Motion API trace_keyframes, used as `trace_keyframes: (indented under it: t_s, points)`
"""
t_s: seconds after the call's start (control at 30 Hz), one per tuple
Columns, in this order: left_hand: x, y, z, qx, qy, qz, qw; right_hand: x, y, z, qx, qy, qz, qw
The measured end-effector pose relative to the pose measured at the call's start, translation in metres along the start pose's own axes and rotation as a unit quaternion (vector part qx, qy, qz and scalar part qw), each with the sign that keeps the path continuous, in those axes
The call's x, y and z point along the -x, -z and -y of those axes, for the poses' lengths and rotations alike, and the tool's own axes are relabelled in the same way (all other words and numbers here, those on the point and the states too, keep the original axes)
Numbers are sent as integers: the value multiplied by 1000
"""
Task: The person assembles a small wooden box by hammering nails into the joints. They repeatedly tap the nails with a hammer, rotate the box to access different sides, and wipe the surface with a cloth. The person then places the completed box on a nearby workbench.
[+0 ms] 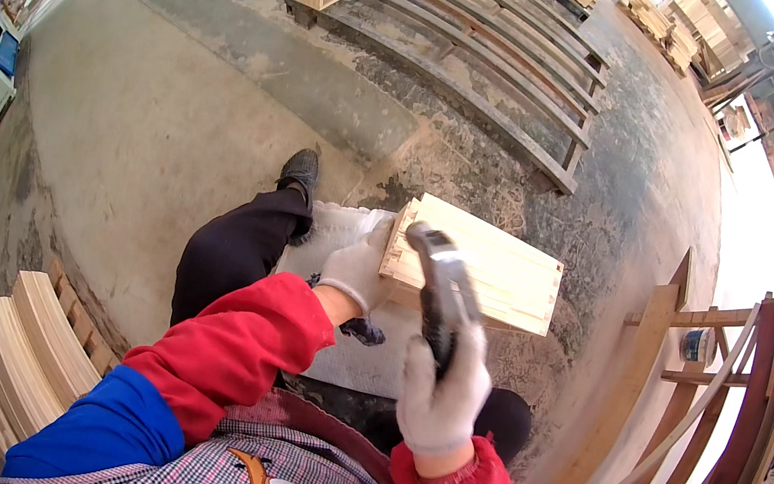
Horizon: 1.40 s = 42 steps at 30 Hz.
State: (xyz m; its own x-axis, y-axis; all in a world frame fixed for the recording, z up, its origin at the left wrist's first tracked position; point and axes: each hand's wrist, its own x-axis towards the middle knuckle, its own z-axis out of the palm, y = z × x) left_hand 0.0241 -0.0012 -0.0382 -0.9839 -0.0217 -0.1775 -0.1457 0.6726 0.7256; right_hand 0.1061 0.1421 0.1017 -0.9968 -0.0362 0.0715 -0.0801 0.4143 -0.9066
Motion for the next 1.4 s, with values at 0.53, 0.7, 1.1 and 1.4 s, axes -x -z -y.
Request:
trace_keyframes:
  t_s: [0.53, 0.7, 1.1, 1.4]
  points:
    - [-1, 2, 2, -27, -6, 13, 1000, -25, 1, -7, 120, -52, 57, 990]
    - [0, 0, 0, -29, 16, 24, 999, -15, 1, -5, -19, 64, -46, 997]
    - [0, 3, -1, -30, 19, 24, 999, -16, 2, -7, -25, 67, -69, 995]
    - [-1, 4, 3, -15, -12, 20, 1000, -19, -8, -24, 114, -25, -8, 993]
